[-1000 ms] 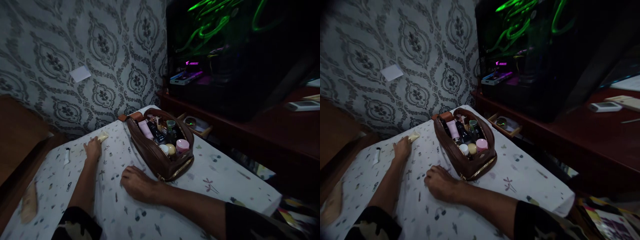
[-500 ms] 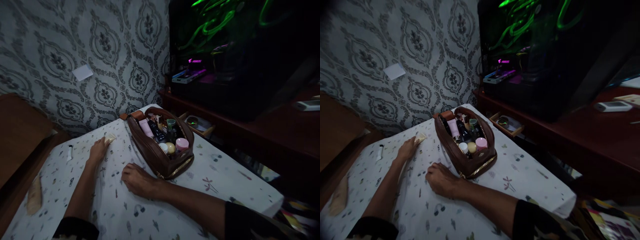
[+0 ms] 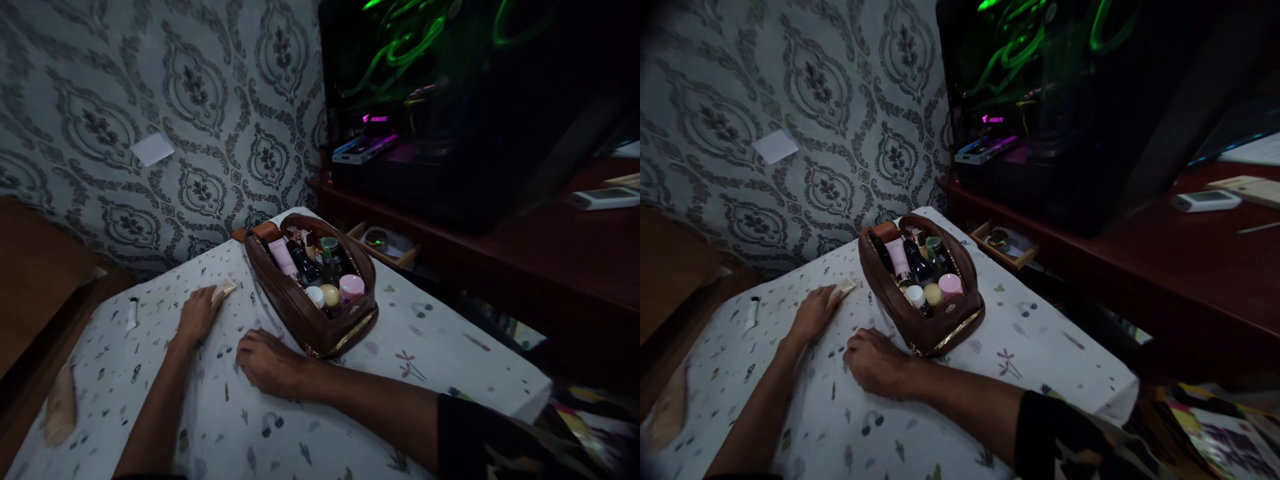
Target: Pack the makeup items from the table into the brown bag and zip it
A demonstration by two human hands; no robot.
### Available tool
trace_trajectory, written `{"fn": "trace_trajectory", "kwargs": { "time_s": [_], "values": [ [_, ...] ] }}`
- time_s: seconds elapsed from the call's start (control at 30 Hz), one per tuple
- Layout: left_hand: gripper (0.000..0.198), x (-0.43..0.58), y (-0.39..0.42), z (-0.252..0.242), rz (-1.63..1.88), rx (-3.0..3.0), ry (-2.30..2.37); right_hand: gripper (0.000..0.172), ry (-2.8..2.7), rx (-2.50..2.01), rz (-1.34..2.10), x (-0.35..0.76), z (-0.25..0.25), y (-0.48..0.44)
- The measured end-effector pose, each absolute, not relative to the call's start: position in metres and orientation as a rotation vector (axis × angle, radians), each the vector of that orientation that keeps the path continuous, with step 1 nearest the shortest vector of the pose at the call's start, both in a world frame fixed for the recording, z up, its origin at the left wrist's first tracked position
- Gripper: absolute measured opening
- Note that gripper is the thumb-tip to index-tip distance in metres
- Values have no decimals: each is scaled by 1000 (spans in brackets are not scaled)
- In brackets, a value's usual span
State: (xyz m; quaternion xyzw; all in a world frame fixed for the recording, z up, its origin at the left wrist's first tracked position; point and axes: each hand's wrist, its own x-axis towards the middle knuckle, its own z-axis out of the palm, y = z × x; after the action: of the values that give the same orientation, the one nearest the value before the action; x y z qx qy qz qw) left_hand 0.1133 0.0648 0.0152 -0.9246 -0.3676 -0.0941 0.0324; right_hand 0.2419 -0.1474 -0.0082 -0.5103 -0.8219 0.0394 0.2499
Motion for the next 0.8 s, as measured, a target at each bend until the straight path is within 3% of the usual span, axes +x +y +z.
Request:
{"fn": "trace_trajectory", "kwargs": {
  "time_s": [0.33, 0.5, 0.8],
  "values": [
    [42, 110, 38, 26, -421, -2974, -1155, 9, -2232, -1385, 34, 241, -12, -146],
    [41, 110, 23, 23, -278, -2983, -1019, 9, -2229, -1403, 56, 241, -9, -147],
    [53, 88, 11, 19, -320, -3104, -952, 8, -2189, -1436, 140, 240, -7, -146]
  ]
}}
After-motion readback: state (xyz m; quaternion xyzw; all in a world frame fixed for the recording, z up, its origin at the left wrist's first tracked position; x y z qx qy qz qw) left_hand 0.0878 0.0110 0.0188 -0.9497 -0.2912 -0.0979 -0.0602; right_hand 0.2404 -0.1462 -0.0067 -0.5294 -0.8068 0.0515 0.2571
